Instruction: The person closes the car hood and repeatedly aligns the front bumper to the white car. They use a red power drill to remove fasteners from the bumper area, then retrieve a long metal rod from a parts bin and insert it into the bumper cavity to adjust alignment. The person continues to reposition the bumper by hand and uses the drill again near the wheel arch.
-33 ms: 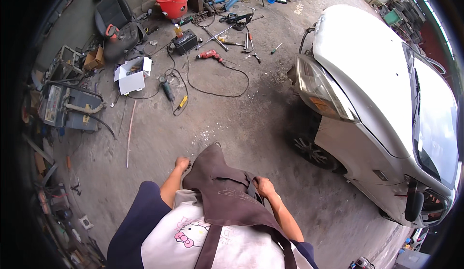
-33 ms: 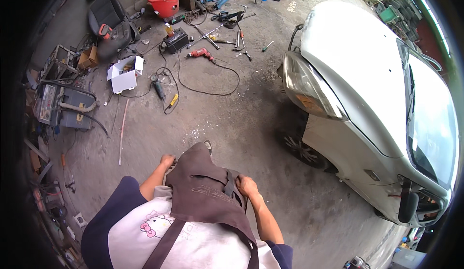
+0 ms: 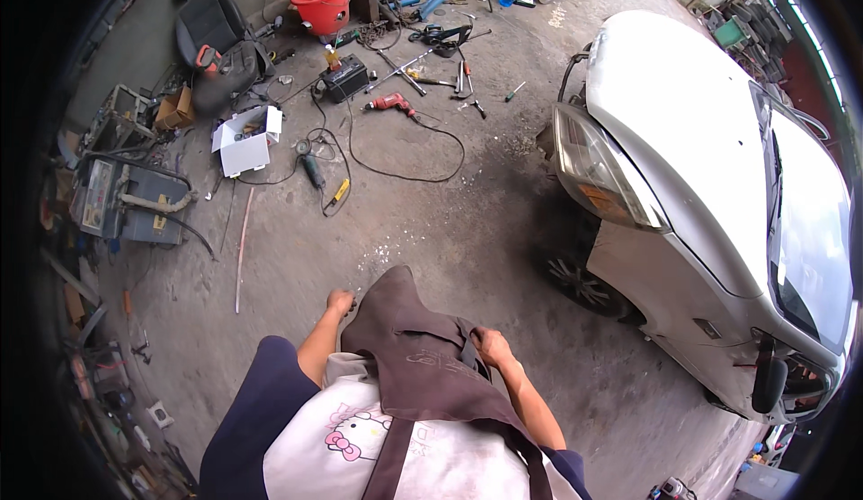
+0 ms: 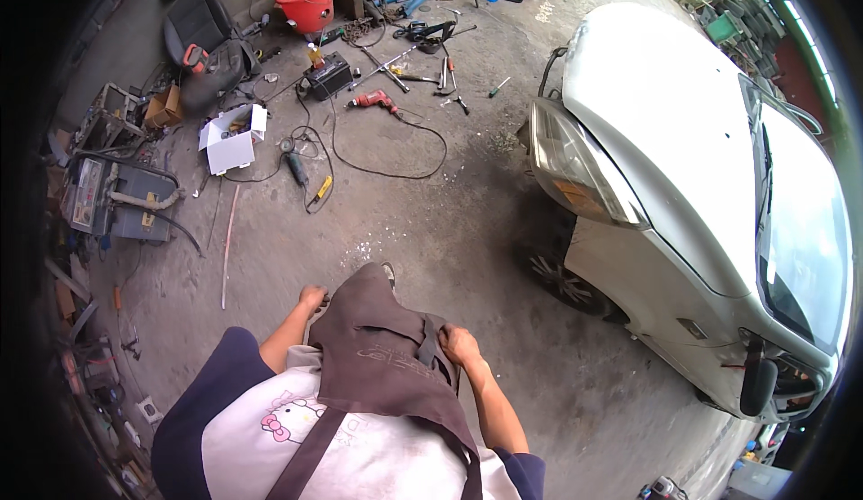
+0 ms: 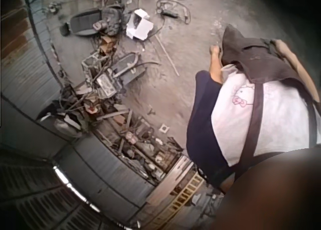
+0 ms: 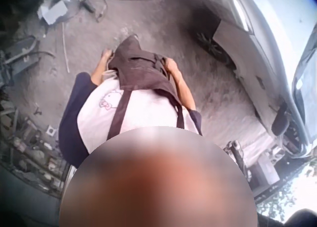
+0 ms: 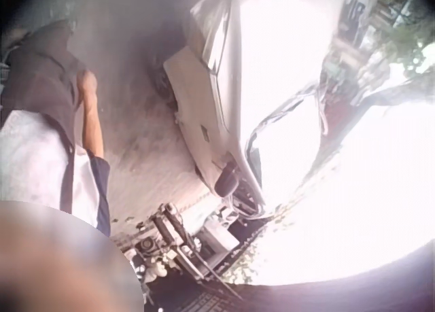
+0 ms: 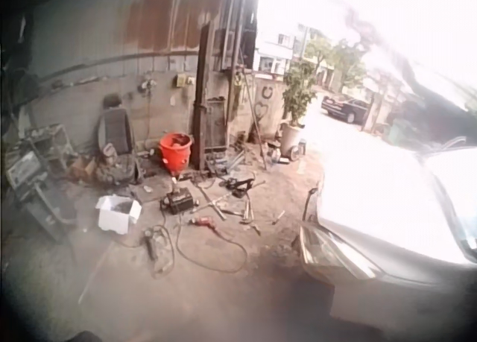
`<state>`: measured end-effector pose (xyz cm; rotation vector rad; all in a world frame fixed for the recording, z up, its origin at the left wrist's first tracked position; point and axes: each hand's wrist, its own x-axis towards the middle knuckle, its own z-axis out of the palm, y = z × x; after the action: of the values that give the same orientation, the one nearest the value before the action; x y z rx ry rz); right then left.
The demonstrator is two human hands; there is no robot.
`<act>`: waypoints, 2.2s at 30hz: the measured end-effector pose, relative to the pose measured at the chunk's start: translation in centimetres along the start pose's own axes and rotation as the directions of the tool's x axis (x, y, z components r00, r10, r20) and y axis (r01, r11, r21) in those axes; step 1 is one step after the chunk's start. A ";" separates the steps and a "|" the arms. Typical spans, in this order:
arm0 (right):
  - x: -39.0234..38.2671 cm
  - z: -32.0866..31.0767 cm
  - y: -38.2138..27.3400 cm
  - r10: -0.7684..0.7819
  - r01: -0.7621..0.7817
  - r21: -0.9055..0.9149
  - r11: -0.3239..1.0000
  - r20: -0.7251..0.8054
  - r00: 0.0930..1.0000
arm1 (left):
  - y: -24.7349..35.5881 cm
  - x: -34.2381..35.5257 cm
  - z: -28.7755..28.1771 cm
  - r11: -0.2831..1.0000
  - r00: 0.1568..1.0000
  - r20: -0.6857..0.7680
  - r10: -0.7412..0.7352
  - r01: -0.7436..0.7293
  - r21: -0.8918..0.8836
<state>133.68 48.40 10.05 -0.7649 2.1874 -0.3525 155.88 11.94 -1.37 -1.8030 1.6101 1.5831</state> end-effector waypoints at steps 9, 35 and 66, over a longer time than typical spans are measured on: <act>8.6 -6.9 -7.0 -0.052 0.052 -0.016 0.999 -0.010 0.999 | 9.9 5.6 -1.7 0.990 0.990 0.024 0.141 -0.141 0.015; 57.4 -34.1 -7.4 0.004 -0.024 0.356 0.934 0.056 0.998 | 39.0 13.9 -2.6 0.978 0.919 -0.363 0.154 -0.088 0.192; 132.1 -2.4 -15.7 0.369 -0.370 0.013 0.929 0.037 0.929 | 65.1 63.3 -7.1 0.763 0.946 0.132 0.296 -0.317 0.563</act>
<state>69.89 -46.45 -58.16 -0.3299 2.2333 -0.1665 93.47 -51.37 -21.14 -1.2213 2.1571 1.0306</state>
